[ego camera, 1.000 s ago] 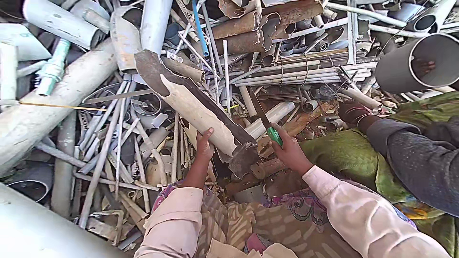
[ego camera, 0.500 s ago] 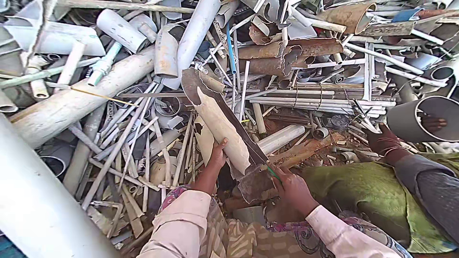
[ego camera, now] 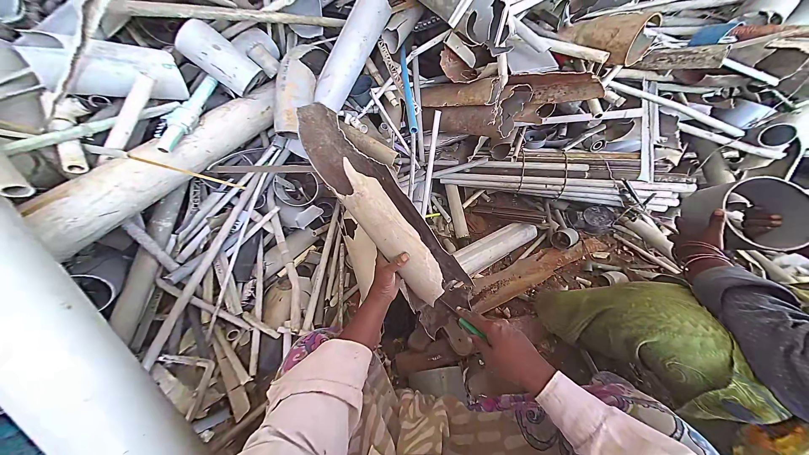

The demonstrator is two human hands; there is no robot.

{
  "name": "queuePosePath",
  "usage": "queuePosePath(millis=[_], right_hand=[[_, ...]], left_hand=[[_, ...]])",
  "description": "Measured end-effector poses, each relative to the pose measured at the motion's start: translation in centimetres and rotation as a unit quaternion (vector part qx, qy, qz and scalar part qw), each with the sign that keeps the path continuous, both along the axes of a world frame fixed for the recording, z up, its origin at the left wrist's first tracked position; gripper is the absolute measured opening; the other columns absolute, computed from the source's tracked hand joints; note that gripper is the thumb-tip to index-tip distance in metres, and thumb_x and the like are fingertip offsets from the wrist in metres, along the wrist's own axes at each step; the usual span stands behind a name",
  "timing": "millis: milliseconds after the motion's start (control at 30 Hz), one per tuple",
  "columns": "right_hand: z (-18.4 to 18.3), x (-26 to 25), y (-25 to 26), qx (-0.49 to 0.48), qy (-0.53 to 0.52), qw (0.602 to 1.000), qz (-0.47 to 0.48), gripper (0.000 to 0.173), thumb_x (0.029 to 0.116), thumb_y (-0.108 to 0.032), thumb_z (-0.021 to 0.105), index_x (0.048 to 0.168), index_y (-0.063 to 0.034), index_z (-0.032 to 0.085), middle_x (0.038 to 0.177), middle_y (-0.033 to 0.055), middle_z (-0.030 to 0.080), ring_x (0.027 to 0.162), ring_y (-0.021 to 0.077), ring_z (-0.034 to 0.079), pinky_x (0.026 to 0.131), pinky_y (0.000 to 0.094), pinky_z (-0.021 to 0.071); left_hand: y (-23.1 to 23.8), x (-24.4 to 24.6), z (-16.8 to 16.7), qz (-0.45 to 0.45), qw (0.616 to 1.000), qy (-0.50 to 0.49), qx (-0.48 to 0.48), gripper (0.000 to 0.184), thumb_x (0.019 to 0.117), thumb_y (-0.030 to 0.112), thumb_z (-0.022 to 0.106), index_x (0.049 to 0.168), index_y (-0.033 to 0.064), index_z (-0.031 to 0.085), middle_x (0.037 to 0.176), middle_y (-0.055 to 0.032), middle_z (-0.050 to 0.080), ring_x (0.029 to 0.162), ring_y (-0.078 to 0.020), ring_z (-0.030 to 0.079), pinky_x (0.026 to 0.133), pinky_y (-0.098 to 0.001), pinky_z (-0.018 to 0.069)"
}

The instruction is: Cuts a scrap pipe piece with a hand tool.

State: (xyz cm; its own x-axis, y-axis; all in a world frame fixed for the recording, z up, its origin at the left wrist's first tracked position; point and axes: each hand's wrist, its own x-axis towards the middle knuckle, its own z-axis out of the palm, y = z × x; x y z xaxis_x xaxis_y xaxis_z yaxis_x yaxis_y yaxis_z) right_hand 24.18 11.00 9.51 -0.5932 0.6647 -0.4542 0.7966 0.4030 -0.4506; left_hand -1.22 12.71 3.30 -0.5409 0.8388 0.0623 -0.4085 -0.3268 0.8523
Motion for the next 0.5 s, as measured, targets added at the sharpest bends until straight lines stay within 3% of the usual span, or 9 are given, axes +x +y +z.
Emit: queuePosePath(millis=[167, 233, 367, 500], right_hand=[[0.4, 0.7, -0.1, 0.132, 0.030, 0.988, -0.075, 0.049, 0.1082, -0.024, 0.050, 0.157, -0.0211, 0.047, 0.129, 0.0263, 0.064, 0.106, 0.0454, 0.068, 0.089, 0.0609, 0.0527], [0.8, 0.7, 0.4, 0.166, 0.026, 0.981, -0.096, 0.051, 0.1074, -0.021, 0.051, 0.158, -0.0237, 0.046, 0.130, 0.0262, 0.065, 0.103, 0.0451, 0.069, 0.086, 0.0602, 0.0540], [2.1, -0.2, 0.7, 0.060, -0.103, 0.991, -0.062, 0.054, 0.1083, -0.022, 0.049, 0.161, -0.0270, 0.038, 0.139, 0.0228, 0.061, 0.124, 0.0421, 0.062, 0.100, 0.0597, 0.0498], [2.1, 1.1, 1.0, 0.020, -0.145, 0.988, -0.039, 0.050, 0.1068, -0.023, 0.052, 0.157, -0.0224, 0.045, 0.134, 0.0256, 0.063, 0.123, 0.0454, 0.062, 0.096, 0.0647, 0.0496]], left_hand=[[0.1, 0.0, 0.5, -0.004, 1.000, 0.003, -0.005, 0.090, 0.0731, 0.013, 0.074, 0.145, -0.0048, 0.023, 0.116, -0.0105, 0.057, 0.099, -0.0082, 0.064, 0.088, -0.0270, 0.0560], [0.4, 0.2, 0.3, -0.003, 1.000, -0.001, -0.008, 0.089, 0.0745, 0.013, 0.074, 0.145, -0.0038, 0.023, 0.117, -0.0107, 0.057, 0.099, -0.0092, 0.064, 0.088, -0.0281, 0.0569], [0.6, 0.7, 0.1, 0.034, 0.999, 0.005, 0.001, 0.097, 0.0692, 0.017, 0.078, 0.146, -0.0043, 0.022, 0.117, -0.0106, 0.057, 0.099, -0.0086, 0.065, 0.087, -0.0276, 0.0576], [0.3, 0.1, 0.4, 0.055, 0.996, 0.067, -0.019, 0.089, 0.0760, 0.015, 0.072, 0.146, -0.0071, 0.022, 0.120, -0.0122, 0.056, 0.102, -0.0083, 0.063, 0.091, -0.0265, 0.0550]])
